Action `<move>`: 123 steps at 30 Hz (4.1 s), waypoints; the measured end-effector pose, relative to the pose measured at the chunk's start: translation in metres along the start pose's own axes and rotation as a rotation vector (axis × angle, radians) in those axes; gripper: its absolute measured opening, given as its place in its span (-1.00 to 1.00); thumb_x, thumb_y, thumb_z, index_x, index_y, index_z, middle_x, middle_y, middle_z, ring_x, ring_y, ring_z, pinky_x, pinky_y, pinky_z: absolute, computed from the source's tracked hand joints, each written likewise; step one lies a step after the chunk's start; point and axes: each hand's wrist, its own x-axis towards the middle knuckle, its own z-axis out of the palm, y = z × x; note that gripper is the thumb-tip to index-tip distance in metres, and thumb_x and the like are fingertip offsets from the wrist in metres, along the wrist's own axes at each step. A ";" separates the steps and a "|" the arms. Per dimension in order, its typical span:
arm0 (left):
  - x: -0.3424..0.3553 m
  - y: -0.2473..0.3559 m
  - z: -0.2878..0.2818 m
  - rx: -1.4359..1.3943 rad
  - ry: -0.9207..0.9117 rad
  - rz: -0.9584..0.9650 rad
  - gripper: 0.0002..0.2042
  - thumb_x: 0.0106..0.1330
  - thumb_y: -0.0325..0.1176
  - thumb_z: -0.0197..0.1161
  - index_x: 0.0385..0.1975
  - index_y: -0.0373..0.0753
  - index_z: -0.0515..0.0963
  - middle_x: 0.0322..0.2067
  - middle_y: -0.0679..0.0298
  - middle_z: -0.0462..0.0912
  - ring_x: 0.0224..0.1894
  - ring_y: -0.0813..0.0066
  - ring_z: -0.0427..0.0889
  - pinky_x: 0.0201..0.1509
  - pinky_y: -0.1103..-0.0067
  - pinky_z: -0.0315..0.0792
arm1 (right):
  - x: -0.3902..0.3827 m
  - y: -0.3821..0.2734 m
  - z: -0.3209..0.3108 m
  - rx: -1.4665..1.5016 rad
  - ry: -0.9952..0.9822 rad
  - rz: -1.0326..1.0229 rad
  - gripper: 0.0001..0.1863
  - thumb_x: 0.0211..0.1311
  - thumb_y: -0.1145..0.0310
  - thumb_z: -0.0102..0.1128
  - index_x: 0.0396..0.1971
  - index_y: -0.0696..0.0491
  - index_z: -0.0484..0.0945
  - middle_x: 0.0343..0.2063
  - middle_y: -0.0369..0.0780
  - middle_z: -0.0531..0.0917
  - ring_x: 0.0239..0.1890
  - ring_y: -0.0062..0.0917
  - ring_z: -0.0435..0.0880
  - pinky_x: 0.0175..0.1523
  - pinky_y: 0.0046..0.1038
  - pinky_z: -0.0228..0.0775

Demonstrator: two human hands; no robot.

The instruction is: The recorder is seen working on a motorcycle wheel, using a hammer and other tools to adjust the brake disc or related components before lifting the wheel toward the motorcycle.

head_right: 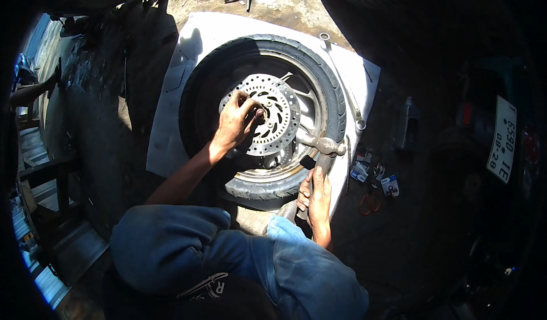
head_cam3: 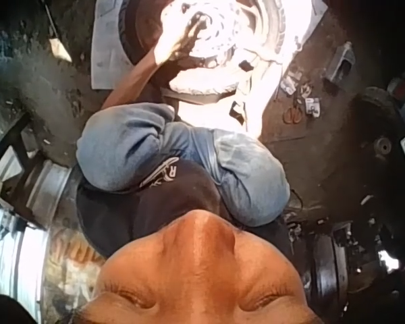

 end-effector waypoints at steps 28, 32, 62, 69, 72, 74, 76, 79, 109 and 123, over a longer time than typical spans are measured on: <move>-0.008 -0.003 -0.005 -0.402 0.400 -0.337 -0.80 0.61 -0.40 -0.02 0.03 -0.32 0.50 -0.06 0.05 0.46 0.03 0.15 0.49 0.20 0.36 0.39 | -0.013 -0.148 0.112 -0.708 -0.302 -0.928 -0.49 0.41 0.18 0.40 0.11 0.26 0.50 -0.30 0.02 0.78 -0.29 -0.26 0.85 -0.17 -0.35 0.62; -0.003 0.002 -0.001 -0.461 0.417 -0.355 -0.80 0.61 -0.41 -0.04 0.03 -0.32 0.50 -0.06 0.05 0.45 0.04 0.16 0.48 0.20 0.36 0.39 | 0.060 -0.072 0.067 -1.329 -0.263 -0.701 -0.45 0.43 0.10 0.35 0.16 0.22 0.48 -0.32 0.12 0.76 -0.31 0.06 0.80 -0.22 -0.16 0.64; -0.012 0.003 -0.028 -0.546 0.038 -0.331 -0.71 0.39 -0.36 0.40 0.05 -0.26 0.59 -0.05 0.18 0.70 0.02 0.40 0.66 0.15 0.48 0.52 | -0.005 -0.009 0.007 -0.182 -0.056 0.099 -0.56 0.59 -0.18 0.00 -0.24 -0.07 0.35 -0.66 -0.39 0.29 -0.78 -0.74 0.18 -0.71 -0.60 0.05; -0.006 0.005 -0.041 -0.348 0.037 -0.179 -0.59 0.42 -0.42 0.35 0.25 -0.25 0.58 0.08 0.11 0.69 0.10 0.36 0.58 0.23 0.48 0.45 | -0.001 -0.007 0.008 -0.154 -0.093 0.091 -0.56 0.59 -0.18 0.00 -0.22 -0.07 0.37 -0.66 -0.40 0.29 -0.78 -0.75 0.18 -0.71 -0.61 0.06; -0.011 0.010 -0.032 -0.286 0.008 -0.204 -0.67 0.34 -0.39 0.41 0.10 -0.15 0.67 -0.07 0.18 0.70 0.05 0.27 0.54 0.22 0.43 0.42 | 0.001 -0.009 0.010 -0.132 -0.081 0.094 -0.58 0.58 -0.15 0.03 -0.24 -0.08 0.35 -0.66 -0.40 0.30 -0.78 -0.76 0.18 -0.71 -0.62 0.06; -0.010 0.012 -0.027 -0.129 -0.020 -0.117 -0.66 0.24 -0.35 0.48 0.03 -0.12 0.69 -0.09 0.19 0.69 0.03 0.18 0.51 0.25 0.32 0.37 | 0.001 -0.009 0.011 -0.120 -0.070 0.102 -0.58 0.58 -0.13 0.06 -0.27 -0.08 0.33 -0.66 -0.41 0.31 -0.78 -0.77 0.19 -0.72 -0.63 0.06; -0.012 0.010 -0.022 -0.039 -0.040 -0.039 -0.66 0.18 -0.38 0.49 -0.01 -0.08 0.69 -0.03 0.36 0.74 0.04 0.20 0.49 0.30 0.29 0.26 | 0.001 -0.009 0.011 -0.103 -0.064 0.117 -0.57 0.58 -0.14 0.06 -0.27 -0.07 0.33 -0.66 -0.40 0.31 -0.78 -0.77 0.19 -0.72 -0.63 0.06; -0.015 0.001 -0.013 0.009 -0.059 0.050 -0.65 0.14 -0.42 0.48 -0.05 -0.05 0.68 0.03 0.54 0.75 0.04 0.22 0.47 0.30 0.30 0.21 | 0.002 -0.006 0.010 -0.113 -0.046 0.099 -0.57 0.58 -0.14 0.05 -0.27 -0.07 0.33 -0.66 -0.40 0.31 -0.79 -0.77 0.19 -0.73 -0.63 0.05; -0.034 -0.022 0.016 -0.303 0.353 -0.227 -0.58 0.27 -0.62 0.02 0.17 -0.30 0.42 0.09 -0.06 0.43 0.19 -0.05 0.44 0.35 0.21 0.31 | 0.016 -0.104 0.104 -1.175 -0.213 -0.495 -0.62 0.51 0.19 0.26 0.00 0.22 0.49 -0.41 0.13 0.74 -0.29 0.01 0.81 -0.27 -0.17 0.55; -0.025 -0.014 0.003 -0.176 0.306 -0.231 -0.58 0.18 -0.62 0.11 0.09 -0.25 0.50 0.04 0.07 0.50 0.06 0.04 0.53 0.16 0.21 0.40 | 0.066 -0.033 0.093 -1.379 -0.168 -0.595 -0.45 0.47 0.04 0.25 0.13 0.24 0.48 -0.41 0.19 0.72 -0.25 0.19 0.75 -0.17 -0.01 0.58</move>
